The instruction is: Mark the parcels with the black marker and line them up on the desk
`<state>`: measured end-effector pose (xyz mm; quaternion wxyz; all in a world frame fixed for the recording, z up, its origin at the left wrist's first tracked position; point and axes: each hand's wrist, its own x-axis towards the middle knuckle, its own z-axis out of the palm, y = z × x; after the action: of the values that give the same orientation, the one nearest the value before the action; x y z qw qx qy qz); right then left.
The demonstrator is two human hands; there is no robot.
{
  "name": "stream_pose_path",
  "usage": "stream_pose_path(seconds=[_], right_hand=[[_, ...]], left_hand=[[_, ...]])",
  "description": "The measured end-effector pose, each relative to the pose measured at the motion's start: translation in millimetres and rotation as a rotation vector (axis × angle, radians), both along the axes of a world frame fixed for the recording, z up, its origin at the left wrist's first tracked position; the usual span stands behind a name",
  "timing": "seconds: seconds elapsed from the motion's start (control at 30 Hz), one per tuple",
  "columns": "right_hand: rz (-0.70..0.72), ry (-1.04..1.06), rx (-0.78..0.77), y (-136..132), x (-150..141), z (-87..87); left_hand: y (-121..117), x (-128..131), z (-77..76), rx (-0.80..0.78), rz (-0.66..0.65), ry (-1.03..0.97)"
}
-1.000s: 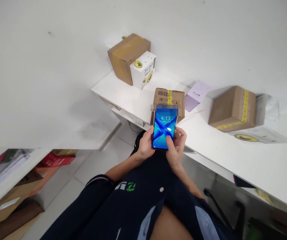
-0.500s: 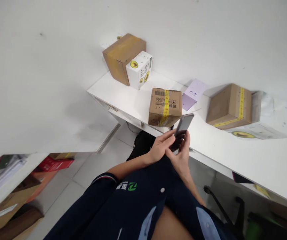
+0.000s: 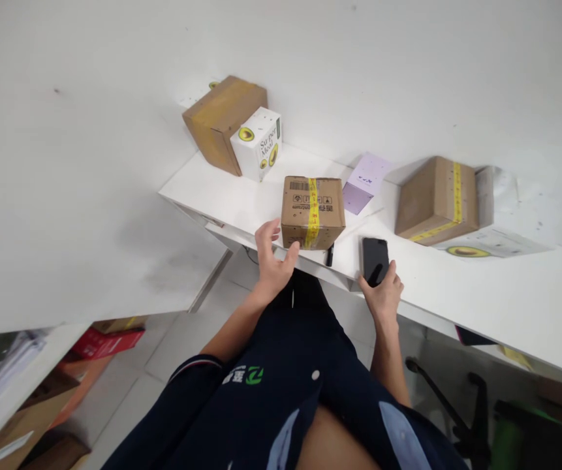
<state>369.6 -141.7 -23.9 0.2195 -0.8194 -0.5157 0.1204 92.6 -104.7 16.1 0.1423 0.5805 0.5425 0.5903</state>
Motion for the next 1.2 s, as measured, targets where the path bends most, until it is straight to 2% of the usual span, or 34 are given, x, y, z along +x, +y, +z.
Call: stream_pose_path(seconds=[0.13,0.27,0.4,0.5,0.67,0.77,0.83,0.93,1.07,1.2], right_hand=[[0.030,-0.119,0.011,-0.1,1.1,-15.6],[0.041,-0.169,0.091,-1.1,-5.8,-13.2],[0.313,-0.021,0.270,18.0,-32.0,-1.9],[0.461,0.127,0.271,42.1,-61.9,4.7],[0.540,0.328,0.282,62.6,-94.1,20.5],[0.554,0.426,0.331,54.0,-93.9,38.1],[0.529,0.469,0.374,41.7,-87.3,51.7],[0.408,0.458,0.480,19.5,-69.7,70.1],[0.121,0.389,0.622,0.3,-37.2,84.3],[-0.074,0.435,0.665,9.9,-5.2,84.7]], left_hand=[[16.7,-16.7,-22.6,-0.254,-0.117,-0.101],[29.4,-25.6,-42.9,-0.396,-0.265,-0.188],[38.7,-25.0,-57.9,-0.416,-0.364,-0.285],[41.9,-23.2,-60.5,-0.435,-0.386,-0.345],[36.7,-29.0,-46.4,-0.420,-0.342,-0.389],[28.5,-28.1,-31.6,-0.402,-0.357,-0.396],[23.9,-19.6,-21.1,-0.384,-0.419,-0.401],[21.8,6.9,-5.8,-0.372,-0.599,-0.408],[32.3,58.2,10.4,-0.313,-0.851,-0.341],[56.5,104.8,15.2,-0.239,-0.897,-0.235]])
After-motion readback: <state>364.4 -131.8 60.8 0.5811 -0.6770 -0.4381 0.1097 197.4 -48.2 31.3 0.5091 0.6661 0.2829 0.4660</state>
